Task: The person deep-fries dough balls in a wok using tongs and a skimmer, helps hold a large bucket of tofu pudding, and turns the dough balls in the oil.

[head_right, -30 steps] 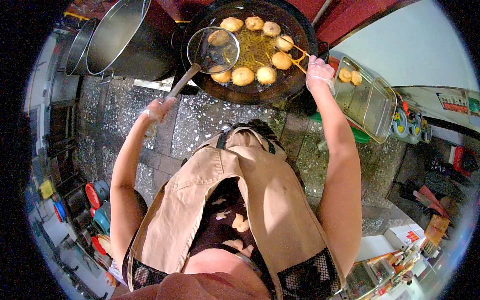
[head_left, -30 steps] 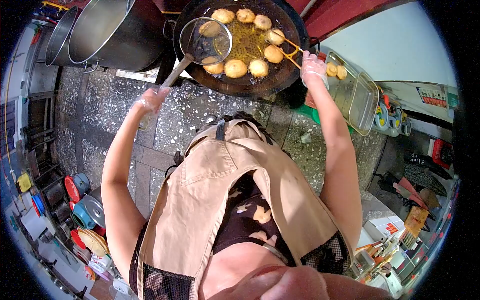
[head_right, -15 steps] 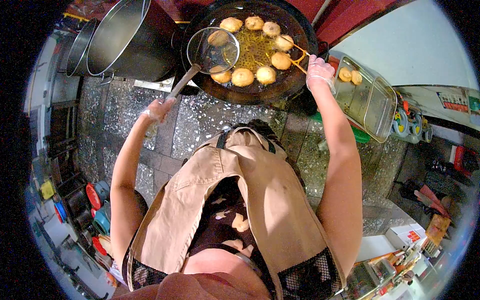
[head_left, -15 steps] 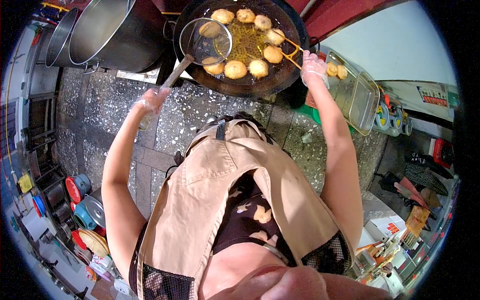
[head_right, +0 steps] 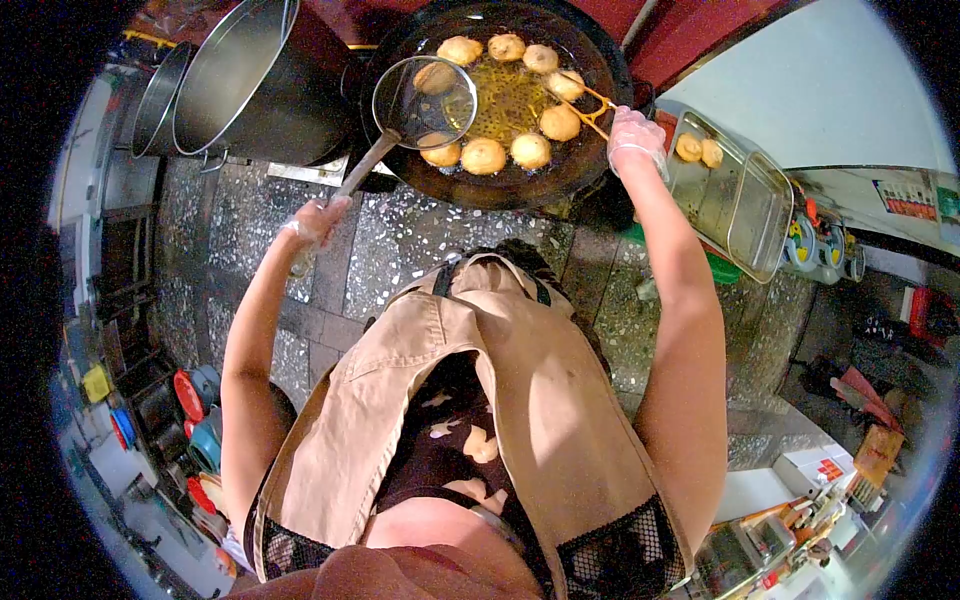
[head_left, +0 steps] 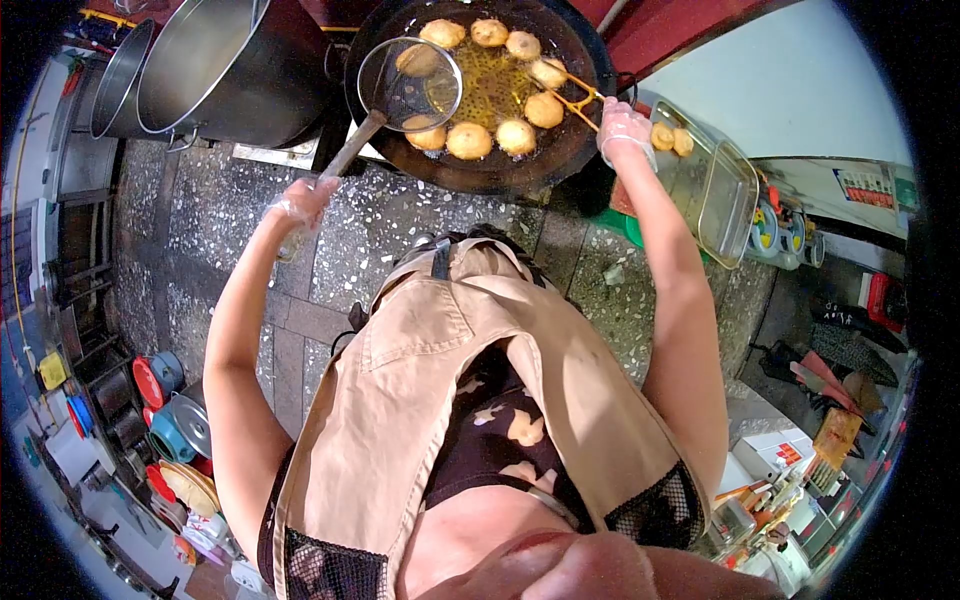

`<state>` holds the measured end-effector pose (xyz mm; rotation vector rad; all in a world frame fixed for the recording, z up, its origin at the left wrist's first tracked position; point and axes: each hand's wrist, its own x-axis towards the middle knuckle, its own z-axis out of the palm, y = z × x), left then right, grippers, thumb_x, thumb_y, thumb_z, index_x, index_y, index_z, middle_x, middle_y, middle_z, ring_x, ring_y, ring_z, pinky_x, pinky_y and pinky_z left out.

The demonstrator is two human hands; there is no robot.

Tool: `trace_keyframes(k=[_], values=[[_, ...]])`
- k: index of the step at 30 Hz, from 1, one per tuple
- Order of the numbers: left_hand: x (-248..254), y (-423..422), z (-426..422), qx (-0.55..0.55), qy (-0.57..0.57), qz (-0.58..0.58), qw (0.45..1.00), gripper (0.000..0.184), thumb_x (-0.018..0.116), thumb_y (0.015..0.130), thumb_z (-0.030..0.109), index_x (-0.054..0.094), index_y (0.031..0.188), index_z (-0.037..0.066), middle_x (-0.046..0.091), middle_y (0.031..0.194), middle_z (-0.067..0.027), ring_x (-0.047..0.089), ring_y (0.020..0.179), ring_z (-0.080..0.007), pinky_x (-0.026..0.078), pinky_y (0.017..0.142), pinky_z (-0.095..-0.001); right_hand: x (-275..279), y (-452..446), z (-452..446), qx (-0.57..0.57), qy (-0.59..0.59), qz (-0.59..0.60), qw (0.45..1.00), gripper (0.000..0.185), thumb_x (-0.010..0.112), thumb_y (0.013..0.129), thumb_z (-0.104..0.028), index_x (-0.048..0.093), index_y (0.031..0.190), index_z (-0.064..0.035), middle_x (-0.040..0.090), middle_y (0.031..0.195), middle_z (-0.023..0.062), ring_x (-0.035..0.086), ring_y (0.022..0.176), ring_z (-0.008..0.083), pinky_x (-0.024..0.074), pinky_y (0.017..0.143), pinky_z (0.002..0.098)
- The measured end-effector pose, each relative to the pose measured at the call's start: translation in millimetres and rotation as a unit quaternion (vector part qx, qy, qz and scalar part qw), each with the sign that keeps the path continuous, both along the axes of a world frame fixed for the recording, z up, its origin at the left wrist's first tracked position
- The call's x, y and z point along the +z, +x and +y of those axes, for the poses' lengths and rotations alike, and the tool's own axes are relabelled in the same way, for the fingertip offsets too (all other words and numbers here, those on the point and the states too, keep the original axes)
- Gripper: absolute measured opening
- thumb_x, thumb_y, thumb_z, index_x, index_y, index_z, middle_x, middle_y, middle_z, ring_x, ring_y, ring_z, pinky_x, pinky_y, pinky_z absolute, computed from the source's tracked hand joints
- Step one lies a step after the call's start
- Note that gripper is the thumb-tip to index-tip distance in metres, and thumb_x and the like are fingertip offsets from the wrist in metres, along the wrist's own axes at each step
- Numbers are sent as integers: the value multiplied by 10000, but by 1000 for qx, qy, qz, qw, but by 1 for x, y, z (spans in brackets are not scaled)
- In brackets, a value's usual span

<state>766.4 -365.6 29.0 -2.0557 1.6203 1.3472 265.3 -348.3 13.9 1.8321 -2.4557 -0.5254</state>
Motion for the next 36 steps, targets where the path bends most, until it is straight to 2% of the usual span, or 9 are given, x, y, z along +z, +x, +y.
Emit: trace_keyframes(k=[2,15,17,20,33,36], values=[[1,0,1,8,0,32,999,526,514,870,518,553,731,11,519,527,-53,494,451,-153,405,460,-330,2,2,1,4,-10,20,1000,228,473,889,-171,522,1100,-100,609,1051,100,619,961,282,493,771,409],[-2,2,-1,2,-3,28,1000,519,504,877,512,554,720,20,516,512,-54,492,435,-150,405,449,-326,-8,-1,4,2,-20,34,999,305,528,849,-155,458,1139,-91,588,1050,104,624,925,291,484,743,414],[0,2,-1,23,5,54,998,535,604,796,559,512,740,35,471,537,-20,437,414,-121,355,371,-292,-7,1,4,-1,-22,41,999,302,524,854,-155,459,1142,-91,589,1055,107,622,934,292,487,747,411],[4,-1,0,34,12,36,999,541,610,792,560,513,749,30,473,538,-23,432,411,-121,358,369,-294,-12,-3,1,-19,-11,27,999,304,521,858,-158,459,1148,-93,588,1062,112,620,942,295,491,756,407],[4,-1,1,29,1,45,999,510,578,828,530,514,714,37,464,527,-18,427,410,-125,344,373,-291,-8,-4,-2,-29,0,19,999,263,468,879,-142,475,1138,-97,594,1086,116,617,970,284,503,770,398],[6,-2,0,0,-10,17,1000,523,559,833,544,516,690,43,483,535,-26,445,419,-136,356,389,-307,-13,-8,-2,-31,-18,-4,999,270,495,856,-143,471,1120,-91,595,1072,147,619,960,316,502,795,411]])
